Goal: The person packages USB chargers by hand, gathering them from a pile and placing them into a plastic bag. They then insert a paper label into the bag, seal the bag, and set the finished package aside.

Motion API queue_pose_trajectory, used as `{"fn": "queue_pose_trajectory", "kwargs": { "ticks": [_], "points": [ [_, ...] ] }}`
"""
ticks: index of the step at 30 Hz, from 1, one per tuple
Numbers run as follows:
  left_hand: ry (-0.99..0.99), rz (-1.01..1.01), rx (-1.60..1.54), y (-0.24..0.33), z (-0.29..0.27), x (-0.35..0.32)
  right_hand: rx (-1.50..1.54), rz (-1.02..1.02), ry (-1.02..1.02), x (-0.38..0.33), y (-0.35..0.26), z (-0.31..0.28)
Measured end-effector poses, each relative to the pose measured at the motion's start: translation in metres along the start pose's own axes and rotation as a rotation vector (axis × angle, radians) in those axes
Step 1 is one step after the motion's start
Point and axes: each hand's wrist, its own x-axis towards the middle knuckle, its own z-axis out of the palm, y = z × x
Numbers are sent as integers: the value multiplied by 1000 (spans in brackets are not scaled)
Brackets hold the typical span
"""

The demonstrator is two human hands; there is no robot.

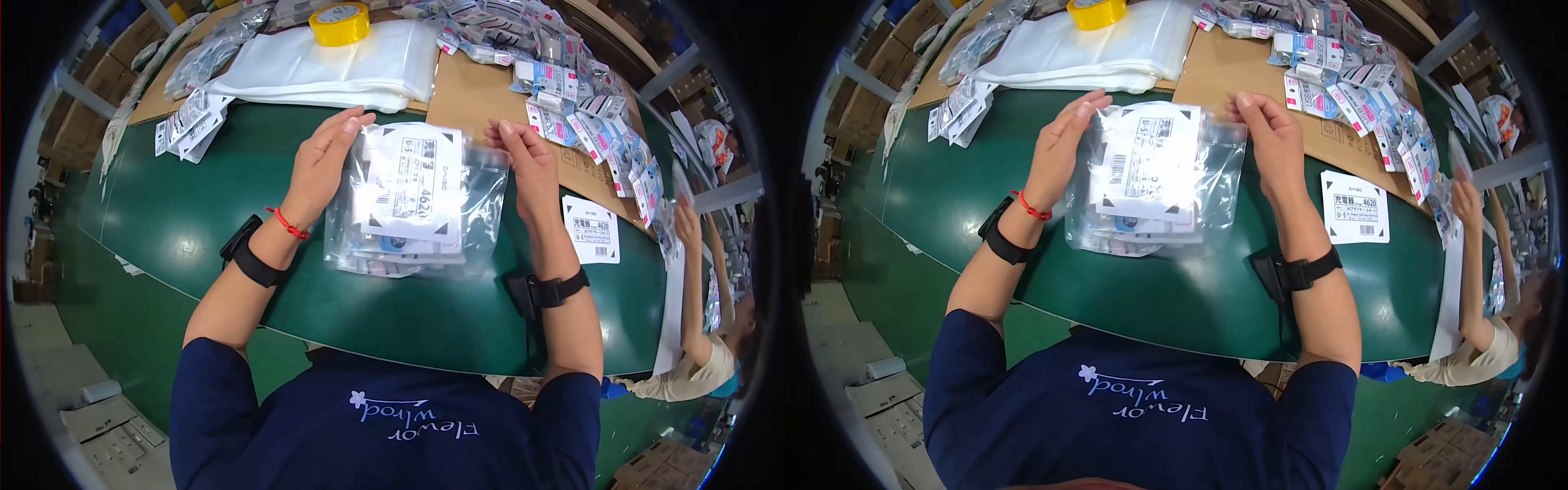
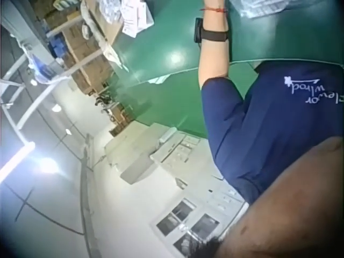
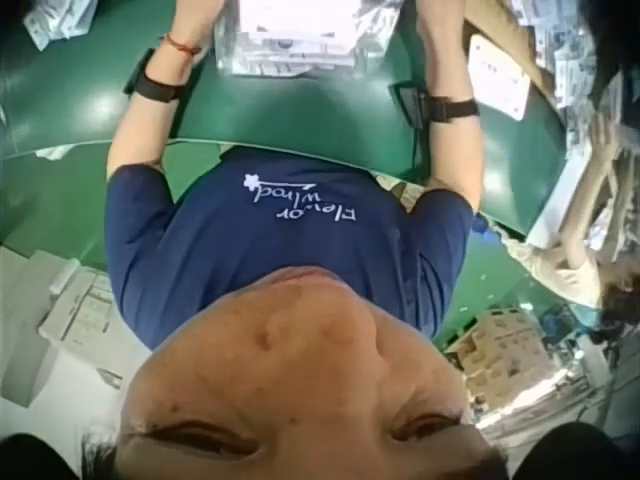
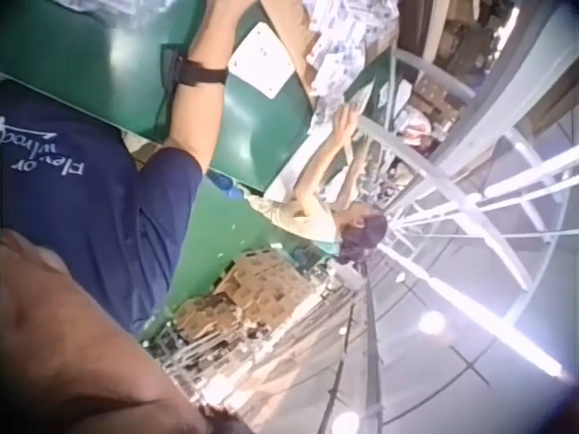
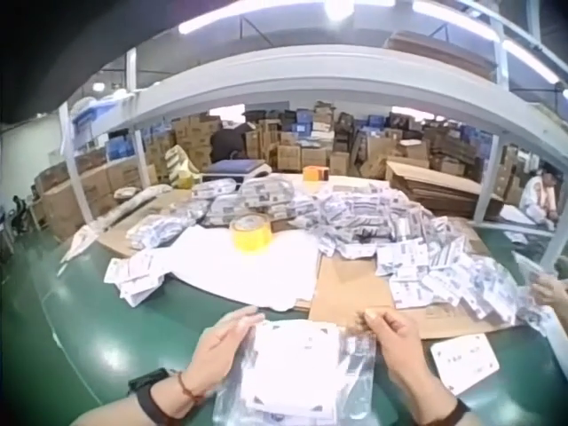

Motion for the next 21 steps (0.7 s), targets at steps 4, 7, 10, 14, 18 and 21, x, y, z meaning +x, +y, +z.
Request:
{"fn": "queue_pose_trajectory", "kwargs": {
  "ticks": [4,7,10,14,18,21],
  "points": [
    [64,82,25,-5,8,11,85,152,79,13,-5,-13],
    [35,-51,-16,0,3,7,90,357,-231,-4,-29,-26],
    [64,-56,-26,0,2,7,-22,390,-398,-36,-35,-24],
    [63,19,-40,2,6,11,-91,93,-263,-56,-26,1],
    [1,79,-68,1,10,28,-33,3,58,-41,-9,11],
    [-63,-37,-163,-5,16,41,91,65,77,-31,1,10]
  ]
}}
